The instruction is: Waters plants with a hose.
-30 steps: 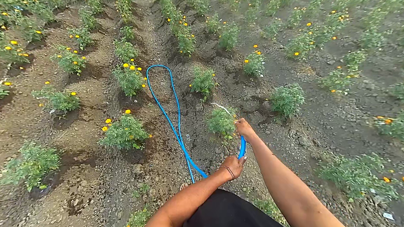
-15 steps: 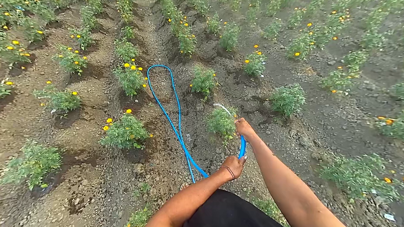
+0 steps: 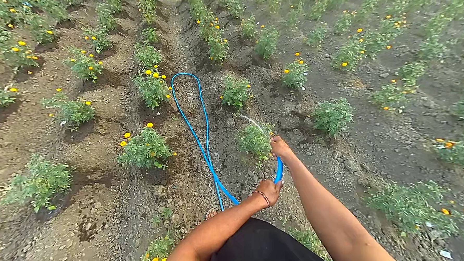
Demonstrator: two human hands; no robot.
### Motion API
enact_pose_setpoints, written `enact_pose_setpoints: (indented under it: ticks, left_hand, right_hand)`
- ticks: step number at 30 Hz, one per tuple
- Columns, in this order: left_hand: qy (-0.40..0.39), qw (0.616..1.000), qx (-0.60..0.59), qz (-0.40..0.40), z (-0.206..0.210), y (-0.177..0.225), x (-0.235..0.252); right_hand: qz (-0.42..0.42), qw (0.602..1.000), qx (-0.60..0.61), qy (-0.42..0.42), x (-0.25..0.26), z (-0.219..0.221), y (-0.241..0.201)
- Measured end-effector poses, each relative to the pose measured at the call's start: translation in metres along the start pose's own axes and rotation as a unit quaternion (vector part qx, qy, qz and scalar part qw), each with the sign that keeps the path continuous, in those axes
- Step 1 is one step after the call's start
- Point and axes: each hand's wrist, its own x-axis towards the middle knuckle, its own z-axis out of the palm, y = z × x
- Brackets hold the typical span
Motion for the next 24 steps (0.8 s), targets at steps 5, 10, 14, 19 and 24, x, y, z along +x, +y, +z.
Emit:
enact_pose_setpoints:
  ticks: [5,10,14,19,24]
  left_hand:
    - [-0.005,1.000,0.001,0.005,-0.002,0.002,-0.002]
    - [0.001,1.000,-0.006,0.008,-0.002,-0.001,-0.002]
    - [0.002,1.000,-0.007,0.009,-0.004,-0.004,-0.001]
    - [0.007,1.000,-0.005,0.005,-0.006,-0.006,-0.004]
    - [0.007,1.000,-0.002,0.003,-0.005,-0.009,-0.005]
  right_hand:
    - [-0.009,1.000,0.009,0.006,-0.003,-0.002,-0.003]
    - [-0.018,1.000,0.018,0.003,-0.003,0.001,-0.003]
    - [-0.034,0.999,0.014,0.010,-0.007,0.002,-0.012]
    - [-0.027,1.000,0.000,0.006,-0.004,0.006,-0.008]
    - [-0.035,0.999,0.013,0.023,-0.009,0.006,-0.006]
